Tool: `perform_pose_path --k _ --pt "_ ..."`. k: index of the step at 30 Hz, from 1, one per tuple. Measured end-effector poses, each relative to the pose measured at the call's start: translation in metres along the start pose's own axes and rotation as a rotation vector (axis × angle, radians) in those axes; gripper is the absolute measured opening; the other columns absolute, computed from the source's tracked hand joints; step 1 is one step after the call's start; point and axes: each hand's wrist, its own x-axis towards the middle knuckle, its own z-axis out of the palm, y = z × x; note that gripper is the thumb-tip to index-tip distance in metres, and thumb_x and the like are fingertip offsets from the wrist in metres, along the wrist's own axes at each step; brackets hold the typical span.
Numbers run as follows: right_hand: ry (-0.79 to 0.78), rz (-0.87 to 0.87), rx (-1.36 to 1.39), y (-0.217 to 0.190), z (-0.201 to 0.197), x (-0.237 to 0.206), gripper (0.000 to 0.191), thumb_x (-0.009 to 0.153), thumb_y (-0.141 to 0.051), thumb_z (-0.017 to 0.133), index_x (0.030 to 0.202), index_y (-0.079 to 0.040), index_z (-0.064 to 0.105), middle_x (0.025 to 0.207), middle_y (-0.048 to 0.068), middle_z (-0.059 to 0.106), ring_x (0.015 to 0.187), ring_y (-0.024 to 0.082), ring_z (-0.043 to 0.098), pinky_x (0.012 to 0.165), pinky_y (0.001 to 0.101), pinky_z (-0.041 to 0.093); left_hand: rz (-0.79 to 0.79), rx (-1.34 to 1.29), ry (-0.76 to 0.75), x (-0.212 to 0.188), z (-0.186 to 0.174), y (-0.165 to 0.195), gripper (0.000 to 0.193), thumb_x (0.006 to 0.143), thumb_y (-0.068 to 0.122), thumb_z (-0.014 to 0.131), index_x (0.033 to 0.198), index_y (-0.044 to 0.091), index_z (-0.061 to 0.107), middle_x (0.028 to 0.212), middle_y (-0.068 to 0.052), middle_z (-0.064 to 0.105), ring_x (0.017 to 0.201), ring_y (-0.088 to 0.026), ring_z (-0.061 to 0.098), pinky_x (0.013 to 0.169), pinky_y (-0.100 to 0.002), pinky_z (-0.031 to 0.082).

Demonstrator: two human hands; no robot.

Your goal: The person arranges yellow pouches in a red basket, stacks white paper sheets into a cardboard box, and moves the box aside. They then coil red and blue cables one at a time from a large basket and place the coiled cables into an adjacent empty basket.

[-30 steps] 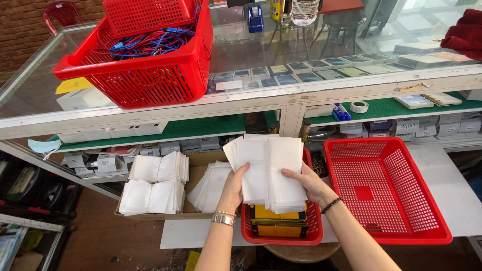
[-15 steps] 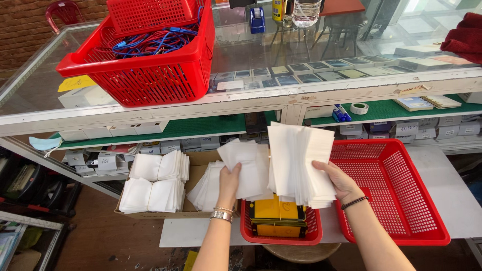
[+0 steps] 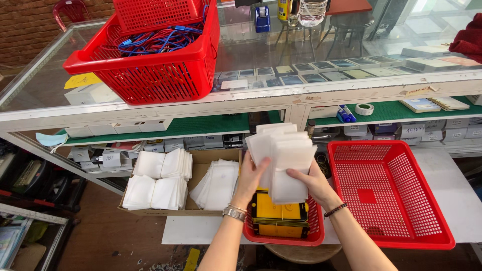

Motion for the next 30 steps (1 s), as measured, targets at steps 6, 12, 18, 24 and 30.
perform_pose_path --k 6,12,18,24,30 --pt "-0.076 -0.086 -0.499 0.003 0.008 -0.011 0.121 0.073 -0.022 0.086 0.162 -0.019 0.005 0.161 0.009 0.036 0.147 0.024 0.038 0.119 0.0449 0.033 -0.080 -0.108 -0.012 -0.009 -0.016 -0.023 0.060 0.095 0.024 0.057 0.152 0.011 0.044 0.149 -0.009 0.055 0.139 -0.019 0.047 0.115 -0.034 0.035" --pt "-0.129 -0.100 -0.489 0.014 0.019 -0.015 0.130 0.070 -0.022 0.087 0.163 -0.019 -0.005 0.165 0.010 0.028 0.151 0.023 0.029 0.121 0.0438 0.027 -0.095 -0.238 -0.077 -0.016 0.001 -0.038 0.076 0.093 0.059 0.035 0.159 0.020 0.034 0.160 -0.006 0.043 0.150 -0.020 0.032 0.119 -0.037 0.024" --pt "-0.091 -0.076 -0.465 0.010 0.016 -0.012 0.123 0.074 -0.020 0.085 0.162 -0.014 -0.001 0.163 0.012 0.031 0.151 0.023 0.032 0.122 0.0415 0.028 -0.157 -0.372 0.087 0.002 0.012 -0.061 0.095 0.091 0.079 0.019 0.158 0.015 0.035 0.162 -0.005 0.041 0.150 -0.020 0.034 0.122 -0.037 0.022" --pt "-0.121 -0.117 -0.396 0.021 0.010 -0.013 0.121 0.079 -0.020 0.079 0.163 -0.015 -0.008 0.164 0.011 0.028 0.151 0.022 0.031 0.121 0.0409 0.024 -0.119 -0.392 0.208 0.007 0.015 -0.093 0.082 0.099 0.073 0.023 0.153 0.012 0.037 0.155 -0.004 0.045 0.145 -0.016 0.038 0.122 -0.034 0.026" --pt "-0.189 -0.162 -0.425 0.033 0.013 -0.011 0.087 0.087 -0.017 0.075 0.156 -0.007 0.025 0.152 0.014 0.045 0.145 0.022 0.041 0.118 0.0407 0.035 -0.097 -0.399 0.197 0.007 0.024 -0.073 0.083 0.097 0.072 0.021 0.139 0.009 0.055 0.137 -0.004 0.060 0.131 -0.016 0.051 0.114 -0.034 0.032"
